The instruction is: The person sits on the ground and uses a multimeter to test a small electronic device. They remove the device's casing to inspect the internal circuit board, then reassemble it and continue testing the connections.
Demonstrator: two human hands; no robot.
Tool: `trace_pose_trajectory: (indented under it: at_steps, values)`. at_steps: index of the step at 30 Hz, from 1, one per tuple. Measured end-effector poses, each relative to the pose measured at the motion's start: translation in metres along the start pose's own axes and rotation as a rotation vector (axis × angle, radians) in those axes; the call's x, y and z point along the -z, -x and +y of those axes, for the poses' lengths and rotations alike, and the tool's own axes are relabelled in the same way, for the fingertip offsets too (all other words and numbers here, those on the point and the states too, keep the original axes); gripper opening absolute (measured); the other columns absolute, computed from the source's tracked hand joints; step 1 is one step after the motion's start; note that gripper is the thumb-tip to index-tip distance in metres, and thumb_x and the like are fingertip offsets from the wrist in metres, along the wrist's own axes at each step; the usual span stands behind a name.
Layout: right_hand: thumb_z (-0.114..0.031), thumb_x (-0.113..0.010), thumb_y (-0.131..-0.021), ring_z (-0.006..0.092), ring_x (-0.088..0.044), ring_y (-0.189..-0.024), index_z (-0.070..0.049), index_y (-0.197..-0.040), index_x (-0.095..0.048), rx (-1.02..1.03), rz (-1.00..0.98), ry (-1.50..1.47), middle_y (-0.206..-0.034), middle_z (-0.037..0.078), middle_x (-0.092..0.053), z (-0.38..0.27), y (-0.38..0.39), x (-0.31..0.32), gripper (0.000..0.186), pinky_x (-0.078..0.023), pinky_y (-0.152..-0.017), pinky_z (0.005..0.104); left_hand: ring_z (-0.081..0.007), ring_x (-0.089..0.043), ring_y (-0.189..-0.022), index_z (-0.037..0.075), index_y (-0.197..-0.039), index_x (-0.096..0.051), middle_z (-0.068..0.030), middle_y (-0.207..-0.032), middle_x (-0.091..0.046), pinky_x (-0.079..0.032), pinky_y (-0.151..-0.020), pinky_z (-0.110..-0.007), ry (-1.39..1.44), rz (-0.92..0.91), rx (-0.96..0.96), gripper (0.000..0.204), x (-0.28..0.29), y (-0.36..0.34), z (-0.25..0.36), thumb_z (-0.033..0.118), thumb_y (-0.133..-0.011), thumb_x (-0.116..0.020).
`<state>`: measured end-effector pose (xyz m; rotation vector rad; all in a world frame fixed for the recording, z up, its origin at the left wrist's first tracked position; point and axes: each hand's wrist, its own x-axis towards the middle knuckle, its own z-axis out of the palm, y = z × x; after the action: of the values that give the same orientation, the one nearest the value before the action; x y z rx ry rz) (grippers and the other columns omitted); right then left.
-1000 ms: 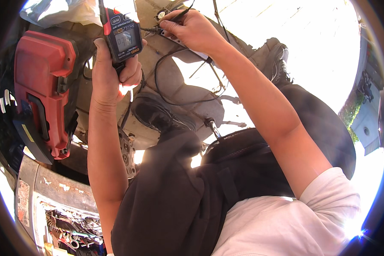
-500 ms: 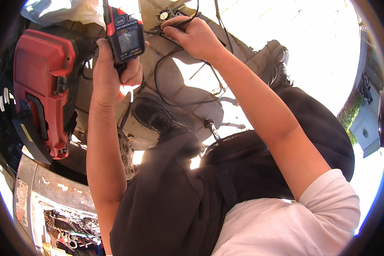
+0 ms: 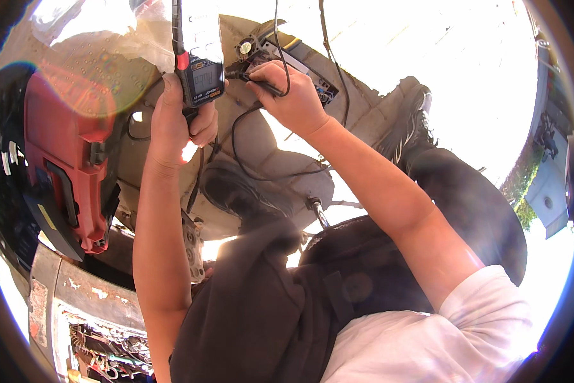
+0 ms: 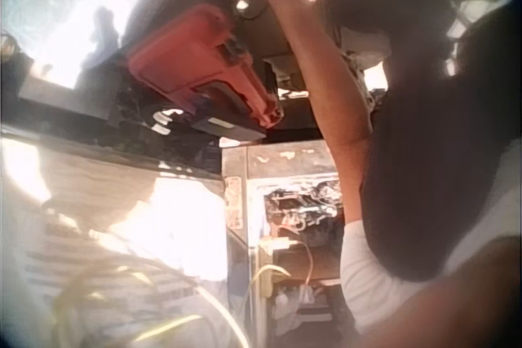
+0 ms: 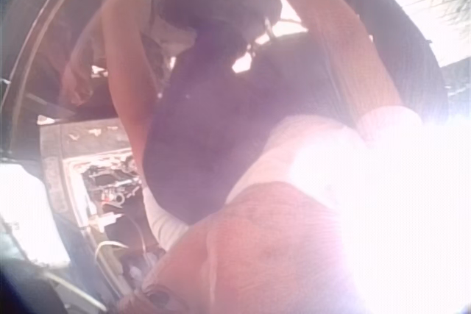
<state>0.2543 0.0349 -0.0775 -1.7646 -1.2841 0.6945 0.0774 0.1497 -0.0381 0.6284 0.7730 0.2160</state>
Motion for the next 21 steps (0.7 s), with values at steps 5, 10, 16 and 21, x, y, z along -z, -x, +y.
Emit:
trace_pose_trajectory:
  at_steps: [5, 10, 16, 21]
  values:
    - [-0.005, -0.072, -0.08, 0.0287, -0.066, -0.08, -0.007, -0.09, -0.062, 0.053, -0.014, -0.002, -0.091, 0.007, -0.067, 0.002, 0.002, 0.001, 0.015, -0.054, -0.068, 0.0349, -0.0099, -0.026, -0.035, -0.004, -0.115, -0.055, 0.0033, -0.049, -0.027, -0.025, -0.036, -0.027, -0.016, 0.063, 0.041, 0.082, 0.001, -0.021, -0.004, 0.068, -0.097, -0.021]
    - [-0.005, -0.072, -0.078, 0.0268, -0.066, -0.08, -0.006, -0.088, -0.063, 0.073, 0.004, -0.002, -0.091, 0.006, -0.067, 0.003, 0.002, 0.001, 0.014, -0.054, -0.069, 0.0343, -0.01, -0.028, -0.037, -0.004, -0.116, -0.055, 0.0038, -0.05, -0.028, -0.027, -0.038, -0.027, -0.023, 0.101, 0.086, 0.078, 0.005, -0.043, -0.008, 0.064, -0.1, -0.022]
    - [-0.005, -0.072, -0.077, 0.0253, -0.066, -0.079, -0.007, -0.087, -0.063, -0.011, -0.002, -0.056, -0.091, 0.004, -0.067, 0.002, 0.001, 0.004, 0.014, -0.055, -0.07, 0.033, -0.01, -0.031, -0.04, 0.0, -0.107, -0.055, 0.0024, -0.052, -0.033, -0.027, -0.04, -0.026, -0.058, 0.056, 0.122, 0.066, 0.013, -0.06, -0.013, 0.061, -0.1, -0.032]
    - [-0.005, -0.072, -0.076, 0.0249, -0.066, -0.078, -0.007, -0.087, -0.062, -0.014, -0.008, -0.055, -0.091, 0.004, -0.067, 0.002, 0.0, 0.005, 0.015, -0.055, -0.07, 0.0329, -0.0104, -0.034, -0.044, 0.007, -0.09, -0.053, -0.0001, -0.055, -0.037, -0.027, -0.041, -0.026, -0.015, 0.007, 0.129, 0.054, 0.017, -0.068, -0.012, 0.06, -0.098, -0.042]
